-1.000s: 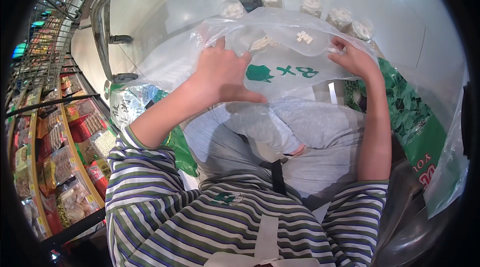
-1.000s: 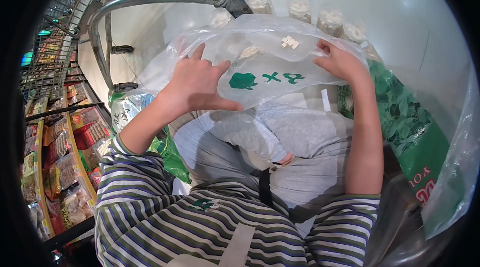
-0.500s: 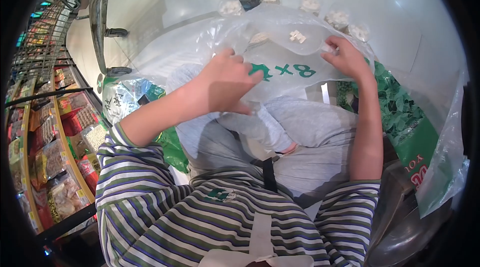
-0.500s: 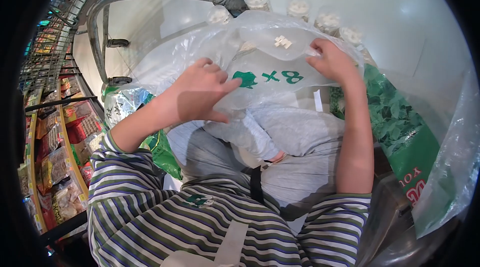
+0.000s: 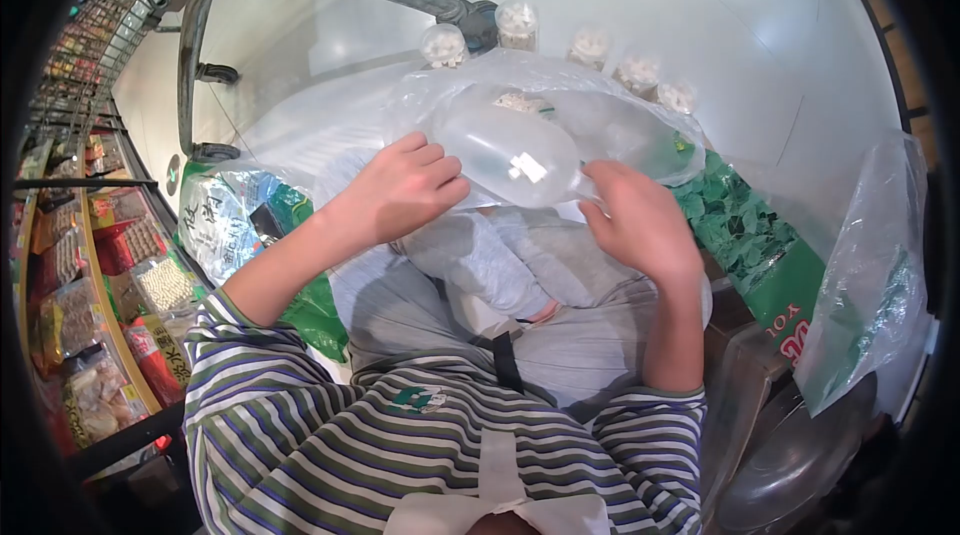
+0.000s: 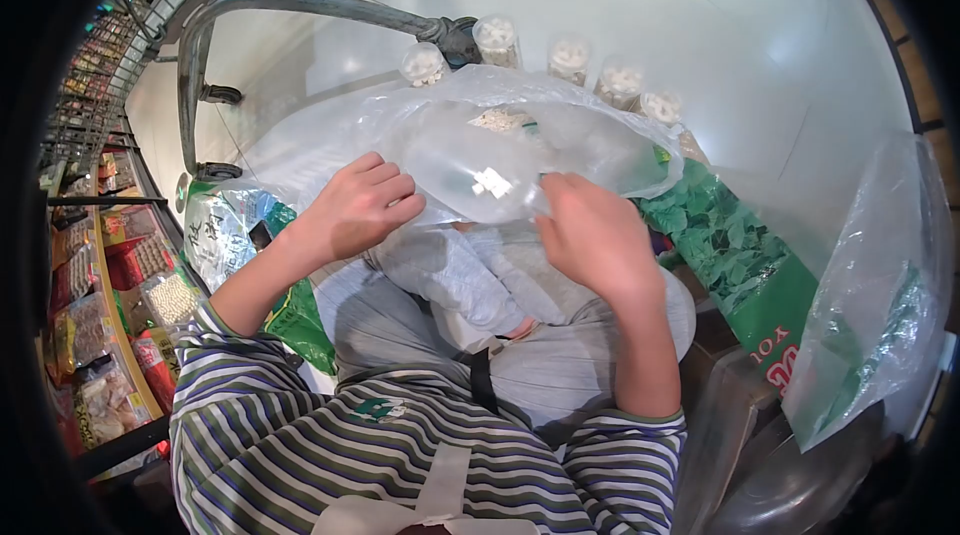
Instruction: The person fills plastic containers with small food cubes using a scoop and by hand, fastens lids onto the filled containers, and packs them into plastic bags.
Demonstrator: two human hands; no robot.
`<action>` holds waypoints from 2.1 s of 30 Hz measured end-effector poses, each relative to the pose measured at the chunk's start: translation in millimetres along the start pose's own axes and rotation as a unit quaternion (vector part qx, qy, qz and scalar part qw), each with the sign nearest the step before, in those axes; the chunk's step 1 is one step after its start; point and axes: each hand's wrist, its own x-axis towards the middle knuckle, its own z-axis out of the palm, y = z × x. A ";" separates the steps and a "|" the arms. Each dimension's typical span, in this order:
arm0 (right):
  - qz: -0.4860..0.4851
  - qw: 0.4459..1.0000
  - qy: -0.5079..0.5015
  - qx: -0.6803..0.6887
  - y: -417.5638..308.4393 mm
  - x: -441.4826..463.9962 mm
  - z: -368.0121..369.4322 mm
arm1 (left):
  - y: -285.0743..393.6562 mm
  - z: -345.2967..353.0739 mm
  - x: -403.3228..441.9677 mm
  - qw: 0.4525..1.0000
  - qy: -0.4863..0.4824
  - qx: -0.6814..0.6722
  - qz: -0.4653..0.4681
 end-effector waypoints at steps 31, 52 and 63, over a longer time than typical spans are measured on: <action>0.134 0.942 0.012 0.308 77.9 8.1 -18.8 | -3.5 221.1 97.4 0.899 -0.358 -0.172 -0.183; 0.122 0.973 0.029 0.191 110.2 70.7 68.6 | -161.8 95.0 31.9 0.829 -0.117 -0.178 -0.518; 0.079 0.988 -0.026 0.129 138.6 78.4 119.2 | -192.8 156.5 33.4 0.853 0.045 -0.261 -0.450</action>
